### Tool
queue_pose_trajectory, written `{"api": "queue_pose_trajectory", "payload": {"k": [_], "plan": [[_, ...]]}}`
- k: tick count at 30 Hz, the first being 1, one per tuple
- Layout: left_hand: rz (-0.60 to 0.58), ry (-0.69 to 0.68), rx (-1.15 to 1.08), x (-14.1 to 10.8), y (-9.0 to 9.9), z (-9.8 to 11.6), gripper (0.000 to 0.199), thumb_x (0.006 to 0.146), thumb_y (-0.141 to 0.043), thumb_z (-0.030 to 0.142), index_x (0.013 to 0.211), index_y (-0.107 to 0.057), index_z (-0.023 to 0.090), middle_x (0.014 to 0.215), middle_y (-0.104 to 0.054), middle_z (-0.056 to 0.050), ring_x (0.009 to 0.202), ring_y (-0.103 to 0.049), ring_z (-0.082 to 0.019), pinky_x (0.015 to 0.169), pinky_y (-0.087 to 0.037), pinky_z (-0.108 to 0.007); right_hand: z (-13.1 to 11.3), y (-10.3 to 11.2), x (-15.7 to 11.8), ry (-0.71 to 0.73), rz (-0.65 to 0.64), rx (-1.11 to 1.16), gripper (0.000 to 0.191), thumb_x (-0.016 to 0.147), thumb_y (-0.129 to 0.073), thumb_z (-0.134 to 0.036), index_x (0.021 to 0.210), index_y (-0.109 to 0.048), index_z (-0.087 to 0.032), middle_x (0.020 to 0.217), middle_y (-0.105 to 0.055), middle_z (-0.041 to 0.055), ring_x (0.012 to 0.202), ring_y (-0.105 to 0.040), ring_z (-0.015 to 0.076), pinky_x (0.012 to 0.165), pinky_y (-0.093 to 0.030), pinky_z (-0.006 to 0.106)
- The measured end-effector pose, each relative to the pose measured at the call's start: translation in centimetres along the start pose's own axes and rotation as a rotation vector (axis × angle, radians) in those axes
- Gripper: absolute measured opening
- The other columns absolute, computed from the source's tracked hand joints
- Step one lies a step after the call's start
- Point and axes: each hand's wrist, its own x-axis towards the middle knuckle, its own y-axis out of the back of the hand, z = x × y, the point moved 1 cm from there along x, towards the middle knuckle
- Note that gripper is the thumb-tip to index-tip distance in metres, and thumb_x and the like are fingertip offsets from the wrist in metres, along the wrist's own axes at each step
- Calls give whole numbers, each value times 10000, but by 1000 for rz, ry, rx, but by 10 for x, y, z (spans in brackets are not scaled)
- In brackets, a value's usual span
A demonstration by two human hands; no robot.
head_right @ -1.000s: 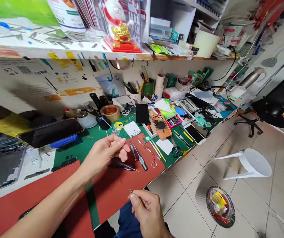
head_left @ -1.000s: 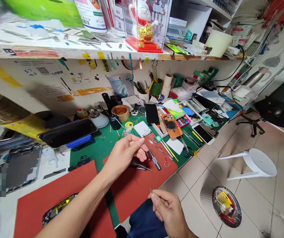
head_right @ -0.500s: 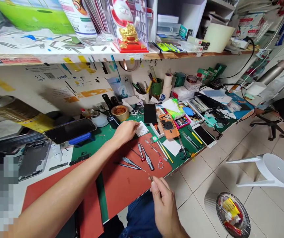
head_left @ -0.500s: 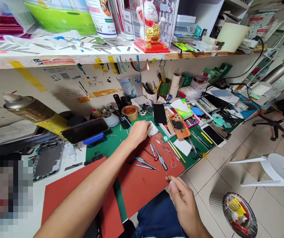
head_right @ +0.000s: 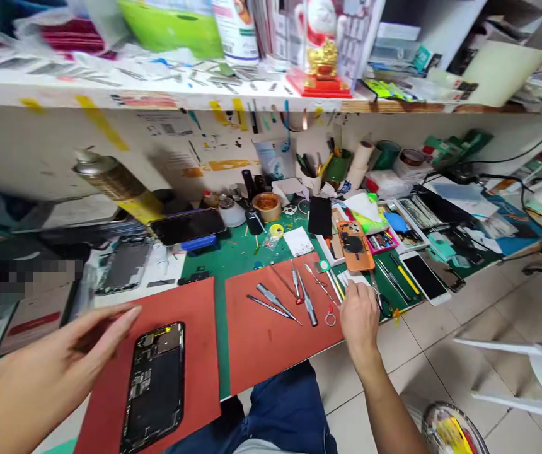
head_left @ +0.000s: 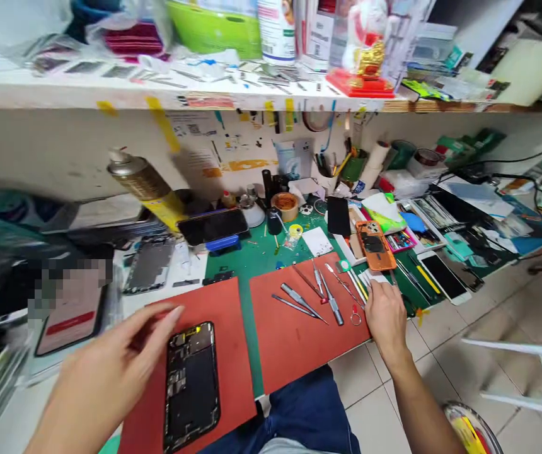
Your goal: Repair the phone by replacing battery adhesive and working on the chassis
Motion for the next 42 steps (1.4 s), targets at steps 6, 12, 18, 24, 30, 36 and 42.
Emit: {"api": "queue_pose_trajectory", "payload": {"k": [6,12,18,24,30,36,42], "plan": [[-134,436,-2,-66,-27,-73,689,814,-510,866,1205,-561,301,987,-774,-34,840,-775,-341,774,-587,-436,-33,13,-4,90,69,63,352,1131,-465,-287,1148,-783,-136,1041,-769,173,987,-669,327,898,-513,441],[-3,167,182,-89,-83,-43,1012,905,-485,854,1546,-432,73,1339,-674,-278,1203,-711,-464,927,-597,-544,-114,19,14,210,-14,381,402,1130,-521,-479,1209,-763,-168,1100,-805,135,988,-743,289,886,-552,396],[125,52,496,-91,-99,-11,806,1053,-487,598,1594,-438,2,1035,-633,-203,956,-697,-394,804,-593,-463,-181,-30,113,171,-125,317,542,991,-687,-534,1327,-701,-109,1204,-776,202,1103,-685,357,961,-507,450],[58,192,330,-87,-94,-3,790,995,-593,484,1591,-427,-9,1129,-647,-247,1030,-701,-431,845,-598,-507,-215,-82,179,3,-150,301,581,857,-816,-522,1208,-730,-66,1135,-764,264,1115,-629,392,1011,-449,509],[-104,368,-321,-79,-64,-26,898,912,-697,473,1650,-354,94,1280,-691,-221,1194,-703,-429,1054,-527,-576,-217,-73,180,-55,-114,442,579,830,-791,-558,1157,-754,-82,1098,-767,245,1136,-624,400,1052,-442,556],[-246,374,-1603,-74,-64,-52,626,839,-884,562,1302,-667,200,955,-691,-39,816,-735,-226,703,-608,-339,-192,-2,103,-8,-134,763,630,871,-754,-650,1291,-690,-185,1202,-764,130,1040,-725,289,946,-581,449],[-243,381,-1917,-69,-82,-49,610,890,-848,611,1372,-641,300,1250,-772,-95,769,-797,-229,647,-596,-313,-154,43,-23,-372,-680,1369,589,895,-842,-513,1423,-708,-290,1269,-785,138,945,-813,342,788,-690,499]]}}
